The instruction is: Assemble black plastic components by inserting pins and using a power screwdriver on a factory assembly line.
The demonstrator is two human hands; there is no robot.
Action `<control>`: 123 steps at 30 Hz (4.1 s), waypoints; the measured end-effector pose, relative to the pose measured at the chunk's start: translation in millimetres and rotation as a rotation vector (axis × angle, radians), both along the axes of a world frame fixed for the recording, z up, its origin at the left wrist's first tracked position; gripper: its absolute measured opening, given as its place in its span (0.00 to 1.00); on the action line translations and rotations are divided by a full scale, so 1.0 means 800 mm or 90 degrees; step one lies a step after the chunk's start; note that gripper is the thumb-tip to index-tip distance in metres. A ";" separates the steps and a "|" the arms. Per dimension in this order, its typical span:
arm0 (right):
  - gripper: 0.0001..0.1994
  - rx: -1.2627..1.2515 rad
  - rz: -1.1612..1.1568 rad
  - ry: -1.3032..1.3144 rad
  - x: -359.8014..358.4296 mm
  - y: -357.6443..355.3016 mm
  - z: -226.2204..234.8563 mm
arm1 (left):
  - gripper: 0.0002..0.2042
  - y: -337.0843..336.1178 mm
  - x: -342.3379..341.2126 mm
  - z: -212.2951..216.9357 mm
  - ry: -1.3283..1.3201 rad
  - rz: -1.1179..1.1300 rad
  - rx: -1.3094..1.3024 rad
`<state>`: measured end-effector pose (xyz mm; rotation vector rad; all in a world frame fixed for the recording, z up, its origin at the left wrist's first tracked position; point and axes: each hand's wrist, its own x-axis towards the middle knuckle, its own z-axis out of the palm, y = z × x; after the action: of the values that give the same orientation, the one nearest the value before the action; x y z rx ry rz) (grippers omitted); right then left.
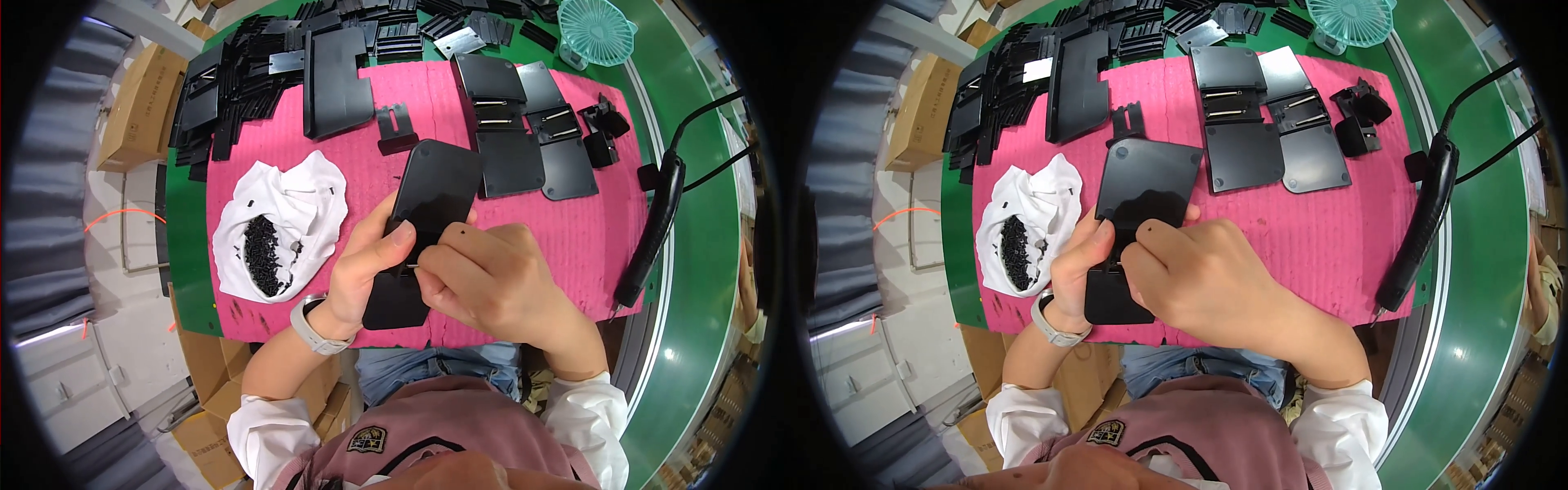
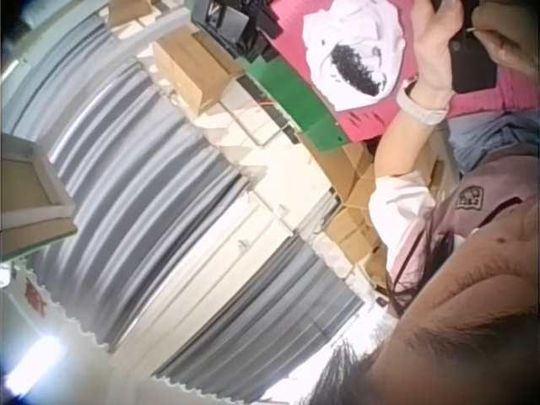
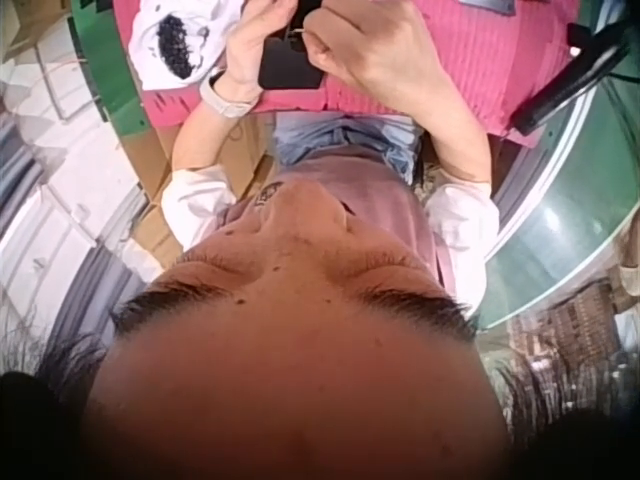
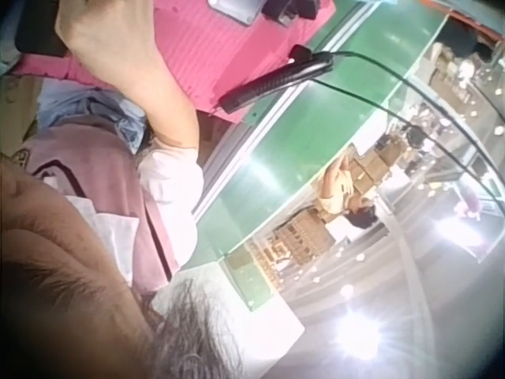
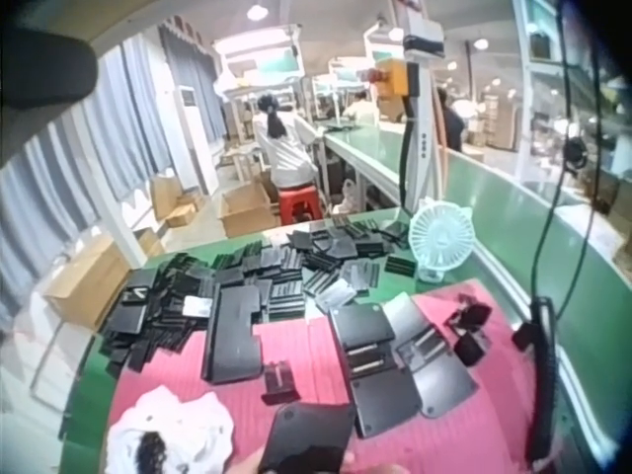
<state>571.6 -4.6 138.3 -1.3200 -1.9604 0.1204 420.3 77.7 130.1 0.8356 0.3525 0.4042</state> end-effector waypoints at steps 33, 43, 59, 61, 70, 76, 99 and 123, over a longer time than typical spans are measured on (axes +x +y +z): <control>0.13 0.117 -0.108 0.029 -0.005 0.004 -0.019 | 0.23 -0.003 -0.023 -0.021 -0.048 0.028 -0.126; 0.10 0.081 -0.138 -0.074 -0.004 -0.003 -0.008 | 0.27 -0.006 -0.015 -0.023 0.058 0.028 -0.005; 0.12 0.110 -0.077 -0.158 0.001 0.000 -0.003 | 0.22 -0.011 -0.001 -0.007 0.077 0.068 0.048; 0.13 0.085 -0.058 -0.182 0.005 0.000 -0.003 | 0.21 -0.009 -0.005 -0.022 0.042 0.084 -0.088; 0.10 -0.016 -0.404 -0.174 0.121 0.067 0.036 | 0.19 -0.005 -0.012 -0.015 -0.003 0.054 -0.098; 0.20 -0.032 -0.291 -0.301 0.154 0.190 -0.016 | 0.20 -0.004 -0.004 -0.018 0.009 0.034 0.030; 0.11 0.077 0.033 -0.025 0.029 0.044 0.026 | 0.12 0.003 -0.013 -0.015 0.042 0.267 0.032; 0.12 0.018 -0.074 0.235 0.005 -0.001 -0.019 | 0.18 -0.008 -0.011 -0.021 0.022 0.172 0.060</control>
<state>575.7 -5.3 123.3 -1.2868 -1.5666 0.2596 411.5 71.5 113.2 0.8908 0.4836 0.6631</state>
